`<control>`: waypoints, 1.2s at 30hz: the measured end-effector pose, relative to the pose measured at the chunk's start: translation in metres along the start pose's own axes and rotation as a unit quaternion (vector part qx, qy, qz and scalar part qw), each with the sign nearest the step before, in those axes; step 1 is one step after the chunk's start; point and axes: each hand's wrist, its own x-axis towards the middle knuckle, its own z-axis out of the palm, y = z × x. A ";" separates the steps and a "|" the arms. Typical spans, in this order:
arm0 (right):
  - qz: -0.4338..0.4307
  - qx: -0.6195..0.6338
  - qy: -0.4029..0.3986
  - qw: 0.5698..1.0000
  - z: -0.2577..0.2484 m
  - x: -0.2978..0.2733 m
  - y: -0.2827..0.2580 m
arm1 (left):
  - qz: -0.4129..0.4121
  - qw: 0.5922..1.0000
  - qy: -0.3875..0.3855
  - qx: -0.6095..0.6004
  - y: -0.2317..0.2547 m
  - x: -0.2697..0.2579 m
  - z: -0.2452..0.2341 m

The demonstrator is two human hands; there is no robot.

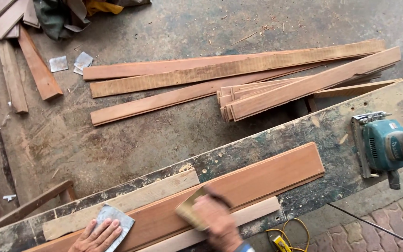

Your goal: Sand a wooden plank using a power sander and sandpaper.

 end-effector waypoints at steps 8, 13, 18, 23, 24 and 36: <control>0.297 -0.195 0.094 0.930 -0.101 -0.015 0.138 | -0.021 0.997 -0.007 -0.079 0.006 0.033 -0.040; 0.096 -0.104 0.102 0.985 -0.008 -0.005 -0.002 | 0.015 0.998 -0.013 -0.063 0.001 0.017 -0.025; 0.023 -0.051 0.064 0.996 -0.035 -0.011 0.022 | -0.044 0.991 -0.087 -0.092 0.008 0.017 -0.029; 0.175 -0.167 0.090 0.966 -0.134 -0.020 0.123 | -0.034 0.993 -0.064 -0.095 0.006 0.033 -0.044; 0.236 -0.136 0.106 0.957 -0.148 -0.016 0.126 | -0.032 0.992 -0.068 -0.104 0.006 0.031 -0.044; -0.213 -0.056 -0.189 0.957 0.050 0.019 0.008 | -0.472 0.878 0.009 -0.074 0.089 0.083 -0.026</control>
